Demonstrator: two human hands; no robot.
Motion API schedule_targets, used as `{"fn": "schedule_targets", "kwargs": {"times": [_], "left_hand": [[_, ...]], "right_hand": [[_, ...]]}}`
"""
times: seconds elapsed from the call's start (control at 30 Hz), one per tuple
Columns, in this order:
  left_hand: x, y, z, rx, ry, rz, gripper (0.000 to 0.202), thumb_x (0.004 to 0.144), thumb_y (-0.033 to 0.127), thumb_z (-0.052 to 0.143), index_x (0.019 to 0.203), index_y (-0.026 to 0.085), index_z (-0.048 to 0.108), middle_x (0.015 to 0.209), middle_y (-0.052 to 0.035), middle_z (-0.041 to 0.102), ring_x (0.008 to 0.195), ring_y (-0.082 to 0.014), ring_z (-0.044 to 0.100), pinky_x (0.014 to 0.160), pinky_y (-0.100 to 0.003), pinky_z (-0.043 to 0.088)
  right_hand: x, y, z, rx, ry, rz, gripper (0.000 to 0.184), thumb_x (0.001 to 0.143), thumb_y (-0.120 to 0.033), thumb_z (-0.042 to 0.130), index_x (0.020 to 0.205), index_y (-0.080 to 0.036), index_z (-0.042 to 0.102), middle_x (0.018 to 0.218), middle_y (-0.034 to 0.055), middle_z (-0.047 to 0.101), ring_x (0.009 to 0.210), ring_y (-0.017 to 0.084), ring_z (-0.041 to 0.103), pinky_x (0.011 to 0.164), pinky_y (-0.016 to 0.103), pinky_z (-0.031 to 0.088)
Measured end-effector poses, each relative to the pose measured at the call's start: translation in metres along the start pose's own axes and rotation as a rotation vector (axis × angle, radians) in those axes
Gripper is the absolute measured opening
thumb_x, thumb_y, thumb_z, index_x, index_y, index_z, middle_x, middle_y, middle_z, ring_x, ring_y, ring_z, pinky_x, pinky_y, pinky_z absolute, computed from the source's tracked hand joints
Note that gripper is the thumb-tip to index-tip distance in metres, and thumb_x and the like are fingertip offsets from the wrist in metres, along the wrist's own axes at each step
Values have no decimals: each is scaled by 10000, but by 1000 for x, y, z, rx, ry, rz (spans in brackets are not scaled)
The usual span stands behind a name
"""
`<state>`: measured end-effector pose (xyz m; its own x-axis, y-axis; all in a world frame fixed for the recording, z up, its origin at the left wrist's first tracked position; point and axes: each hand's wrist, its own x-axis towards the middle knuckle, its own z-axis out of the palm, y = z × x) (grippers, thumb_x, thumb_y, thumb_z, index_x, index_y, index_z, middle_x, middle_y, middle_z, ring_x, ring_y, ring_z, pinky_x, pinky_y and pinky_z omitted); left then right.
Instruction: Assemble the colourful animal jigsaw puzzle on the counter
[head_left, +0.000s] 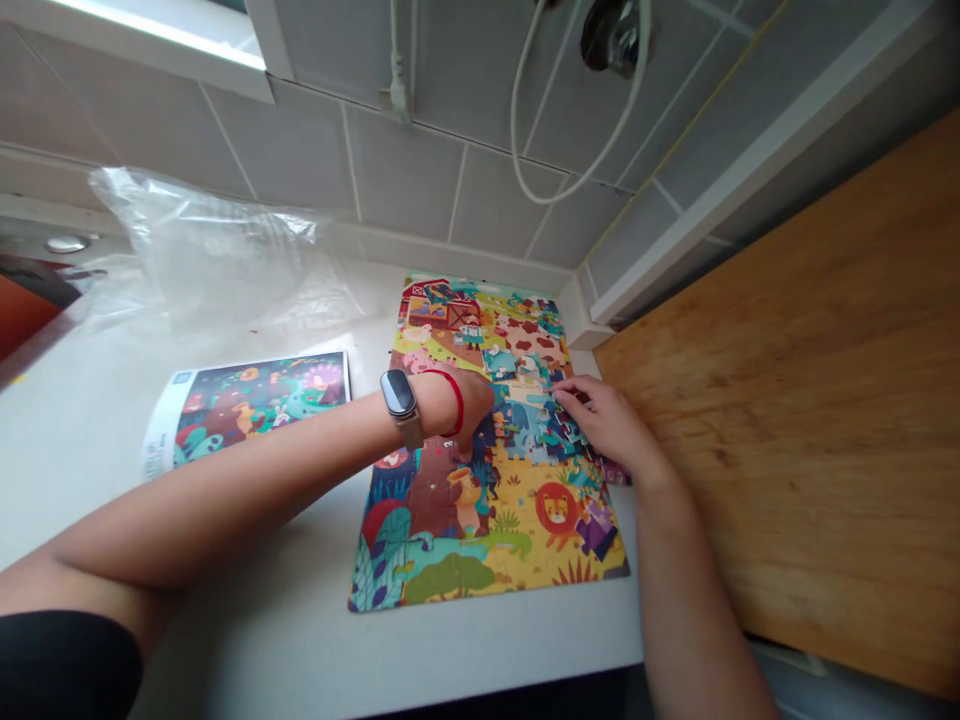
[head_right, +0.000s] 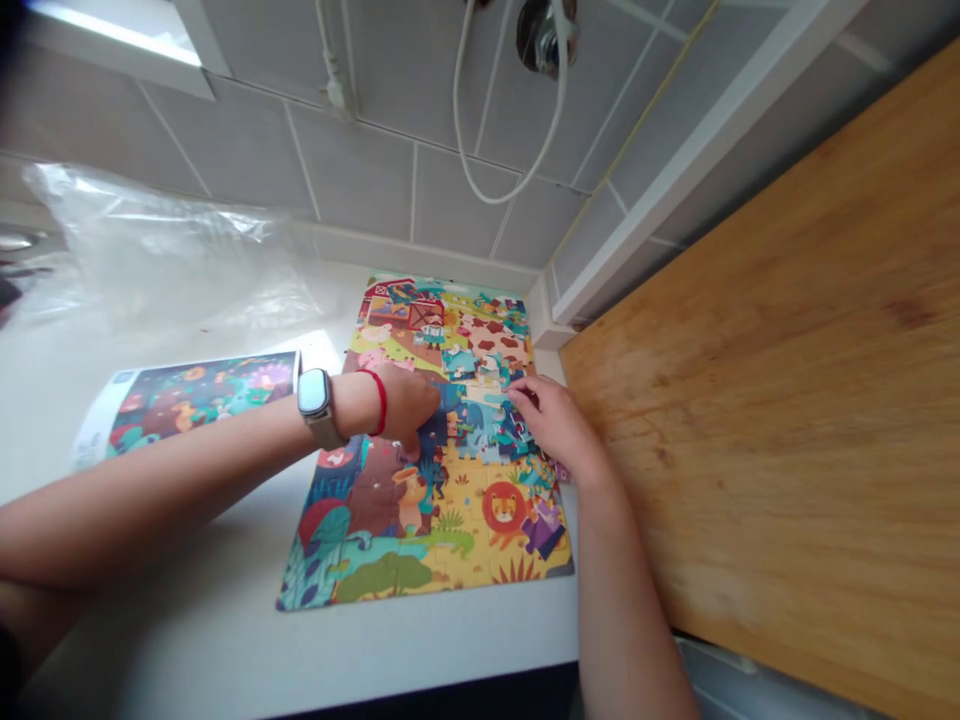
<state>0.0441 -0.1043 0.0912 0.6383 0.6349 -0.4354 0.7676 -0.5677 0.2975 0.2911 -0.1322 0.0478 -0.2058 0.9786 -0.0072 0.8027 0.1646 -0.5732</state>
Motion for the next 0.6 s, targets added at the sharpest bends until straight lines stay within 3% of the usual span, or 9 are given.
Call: {"fn": "schedule_targets", "kwargs": {"times": [0.1,0.2,0.27,0.47,0.6], "left_hand": [[4,-10,-2,51,-129,42,201,623,348,914,725,200,824,867,-110,788,810,-273,690,748,-348,536],[9,-22,-3,35,-212,102,44,681,236,827,695,205,800,784,-57,764,687,-192,622,667,-294,463],[12,-27,-2,12,-224,109,28,679,200,794,702,215,790,740,-27,746,647,-164,589,637,-275,423],[15,-32,6,-3,-187,107,86,647,216,803,724,231,768,723,-1,726,644,-164,571,600,-271,376],[17,-35,5,-32,-164,116,79,687,262,797,724,229,736,729,7,732,635,-156,582,587,-254,362]], "right_hand": [[-6,2,-11,-38,-1,55,233,938,-418,664,1038,-224,745,1091,86,733,972,255,694,860,371,532],[-14,3,-16,-102,-120,82,559,712,-437,903,1205,-251,716,1215,85,666,1070,281,672,951,395,527],[-17,2,-17,-135,-190,93,697,631,-405,962,1258,-263,692,1237,81,629,1130,294,651,991,406,515],[-17,-6,-15,-168,-260,113,527,675,-311,948,1121,-230,680,1164,66,606,1080,268,641,935,379,514],[-14,-17,-7,-157,-194,20,527,674,-320,954,1092,-238,643,1172,56,598,1097,265,623,927,375,506]]}}
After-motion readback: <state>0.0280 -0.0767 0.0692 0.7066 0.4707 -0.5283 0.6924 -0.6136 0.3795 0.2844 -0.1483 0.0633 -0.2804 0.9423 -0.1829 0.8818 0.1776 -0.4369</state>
